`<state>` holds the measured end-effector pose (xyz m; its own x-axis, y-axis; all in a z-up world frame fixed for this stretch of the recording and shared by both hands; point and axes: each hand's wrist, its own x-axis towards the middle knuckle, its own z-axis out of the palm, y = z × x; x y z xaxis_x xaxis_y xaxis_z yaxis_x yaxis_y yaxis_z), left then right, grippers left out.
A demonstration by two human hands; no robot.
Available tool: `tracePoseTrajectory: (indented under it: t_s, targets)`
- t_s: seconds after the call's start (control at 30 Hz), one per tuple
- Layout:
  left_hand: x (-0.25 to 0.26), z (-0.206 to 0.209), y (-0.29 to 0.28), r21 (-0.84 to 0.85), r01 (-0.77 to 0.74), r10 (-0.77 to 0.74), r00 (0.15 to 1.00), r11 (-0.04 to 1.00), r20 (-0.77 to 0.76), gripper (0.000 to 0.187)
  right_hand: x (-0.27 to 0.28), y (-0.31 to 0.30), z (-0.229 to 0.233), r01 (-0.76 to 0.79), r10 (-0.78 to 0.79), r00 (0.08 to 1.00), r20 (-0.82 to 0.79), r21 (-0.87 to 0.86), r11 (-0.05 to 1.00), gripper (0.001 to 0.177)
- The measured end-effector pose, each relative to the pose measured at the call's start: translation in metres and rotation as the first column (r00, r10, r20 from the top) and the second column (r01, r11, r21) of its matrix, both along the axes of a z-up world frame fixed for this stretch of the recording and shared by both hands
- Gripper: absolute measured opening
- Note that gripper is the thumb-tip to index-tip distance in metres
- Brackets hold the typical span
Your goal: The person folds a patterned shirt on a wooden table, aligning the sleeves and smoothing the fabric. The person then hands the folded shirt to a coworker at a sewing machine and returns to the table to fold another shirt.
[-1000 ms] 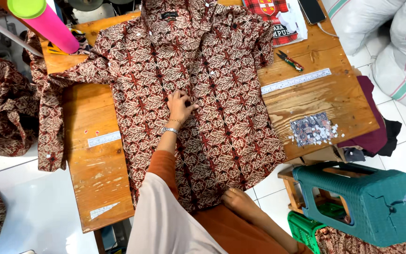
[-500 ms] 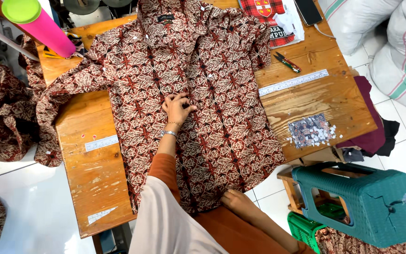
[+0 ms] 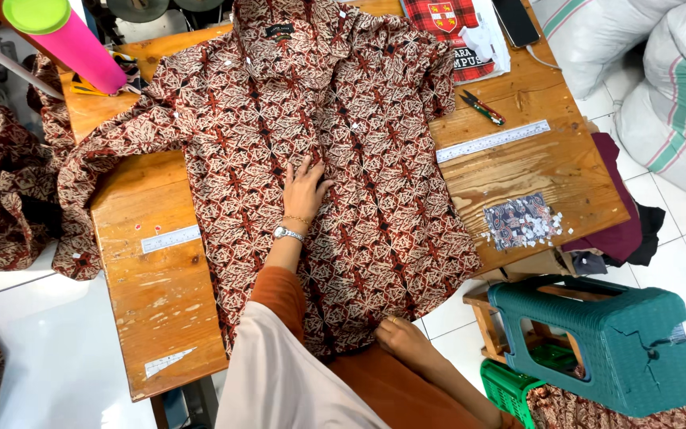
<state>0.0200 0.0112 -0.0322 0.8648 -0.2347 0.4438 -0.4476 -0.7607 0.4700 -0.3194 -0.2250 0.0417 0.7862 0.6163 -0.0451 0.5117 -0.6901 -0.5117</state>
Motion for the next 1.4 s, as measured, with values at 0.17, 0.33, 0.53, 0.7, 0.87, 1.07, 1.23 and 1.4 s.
tracePoseTrajectory:
  t_s: [0.17, 0.33, 0.53, 0.7, 0.87, 1.07, 1.23, 1.4]
  targets:
    - [0.008, 0.018, 0.0, -0.042, -0.138, 0.127, 0.973, 0.99, -0.194, 0.03, 0.004, 0.002, 0.019, 0.045, -0.047, 0.998, 0.035, 0.04, 0.998, 0.012]
    - [0.015, 0.026, -0.002, -0.085, -0.158, 0.133, 0.959, 0.984, -0.249, 0.024, -0.001, 0.002, 0.024, 0.067, -0.07, 0.996, 0.051, 0.062, 0.996, 0.016]
    - [0.02, 0.01, 0.001, -0.093, -0.139, 0.102, 0.94, 0.986, -0.324, 0.023, -0.004, 0.003, 0.033, 0.078, -0.084, 0.994, 0.074, 0.086, 0.993, 0.02]
    - [0.027, 0.009, 0.009, -0.129, -0.107, 0.058, 0.941, 0.986, -0.334, 0.022, -0.004, 0.007, 0.035, 0.105, -0.112, 0.992, 0.06, 0.101, 0.989, 0.019]
    - [0.024, 0.009, 0.01, -0.06, -0.073, 0.046, 0.927, 0.995, -0.372, 0.027, -0.01, 0.004, 0.038, 0.129, -0.133, 0.991, 0.034, 0.106, 0.986, 0.016]
    - [0.003, 0.018, 0.003, 0.091, -0.095, 0.109, 0.98, 0.991, -0.164, 0.049, -0.008, 0.008, 0.04, 0.124, -0.13, 0.99, 0.056, 0.093, 0.988, 0.012]
    - [-0.026, 0.064, 0.0, 0.258, 0.02, 0.092, 0.906, 0.966, -0.414, 0.068, -0.011, 0.005, 0.03, 0.112, -0.119, 0.989, 0.092, 0.081, 0.99, 0.011]
    - [-0.09, 0.106, -0.009, 0.489, 0.068, 0.222, 0.831, 0.87, -0.51, 0.124, -0.008, 0.005, 0.029, 0.128, -0.143, 0.98, 0.139, 0.109, 0.986, 0.01]
